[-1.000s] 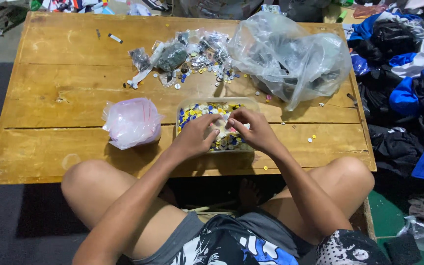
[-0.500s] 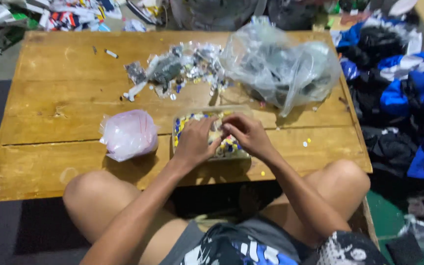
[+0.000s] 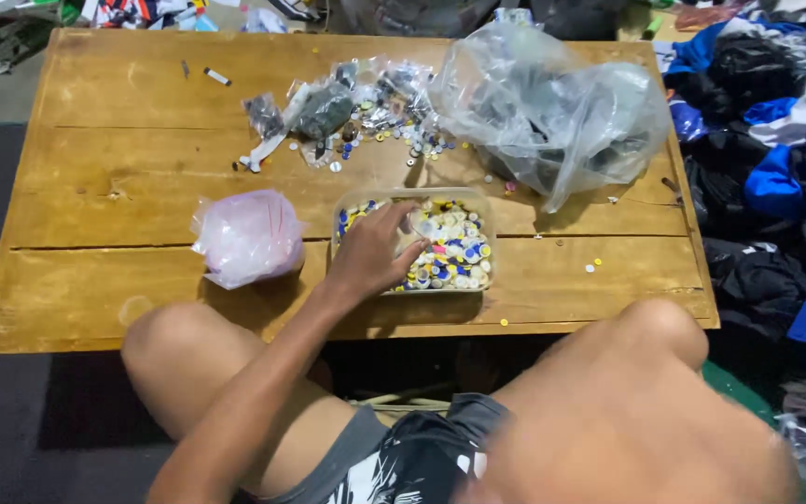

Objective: Sorting through a container of small colorful buttons or pins on a wooden table

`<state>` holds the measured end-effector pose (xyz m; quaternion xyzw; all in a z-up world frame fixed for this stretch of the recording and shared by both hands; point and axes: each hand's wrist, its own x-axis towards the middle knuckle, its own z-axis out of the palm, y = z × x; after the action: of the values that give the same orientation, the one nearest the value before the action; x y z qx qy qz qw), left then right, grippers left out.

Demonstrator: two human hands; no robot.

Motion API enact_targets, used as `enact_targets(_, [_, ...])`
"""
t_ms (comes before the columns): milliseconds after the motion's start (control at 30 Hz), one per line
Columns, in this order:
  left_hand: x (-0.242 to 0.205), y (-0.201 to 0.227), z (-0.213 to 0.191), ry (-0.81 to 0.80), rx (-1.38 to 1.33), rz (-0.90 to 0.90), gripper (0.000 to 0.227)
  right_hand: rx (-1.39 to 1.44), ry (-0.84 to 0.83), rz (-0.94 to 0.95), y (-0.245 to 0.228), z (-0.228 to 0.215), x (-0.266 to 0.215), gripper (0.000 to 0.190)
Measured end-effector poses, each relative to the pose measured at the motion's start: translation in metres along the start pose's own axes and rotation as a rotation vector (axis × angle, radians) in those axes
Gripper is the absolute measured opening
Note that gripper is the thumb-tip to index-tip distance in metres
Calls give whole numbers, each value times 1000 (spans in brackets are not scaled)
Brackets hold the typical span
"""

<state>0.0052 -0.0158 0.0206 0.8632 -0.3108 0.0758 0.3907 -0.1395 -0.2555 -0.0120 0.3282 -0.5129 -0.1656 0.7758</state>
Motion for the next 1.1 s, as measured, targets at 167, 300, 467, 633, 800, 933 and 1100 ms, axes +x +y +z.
enact_targets(167, [2, -26, 17, 69, -7, 15, 56, -199, -26, 47, 28, -5, -29, 40])
enact_targets(300, [-3, -1, -4, -5, 71, 27, 47, -322, -67, 208, 30, -21, 10, 34])
enact_targets(467, [-2, -2, 2, -13, 99, 62, 52, -593, -87, 372, 32, 12, 41, 28])
enact_targets(633, [3, -4, 1, 10, 84, 53, 50, -804, -181, 536, 26, -6, 79, 22])
enact_targets(800, [-3, -6, 8, -19, 128, 22, 57, -993, -197, 682, -110, -58, 38, 17])
enact_targets(933, [4, -8, -2, -41, 76, -1, 50, -1125, -253, 745, 20, -64, 102, 15])
enact_targets(1100, [-2, 0, -6, -38, 67, 31, 52, -1331, -206, 874, 145, 24, 132, 16])
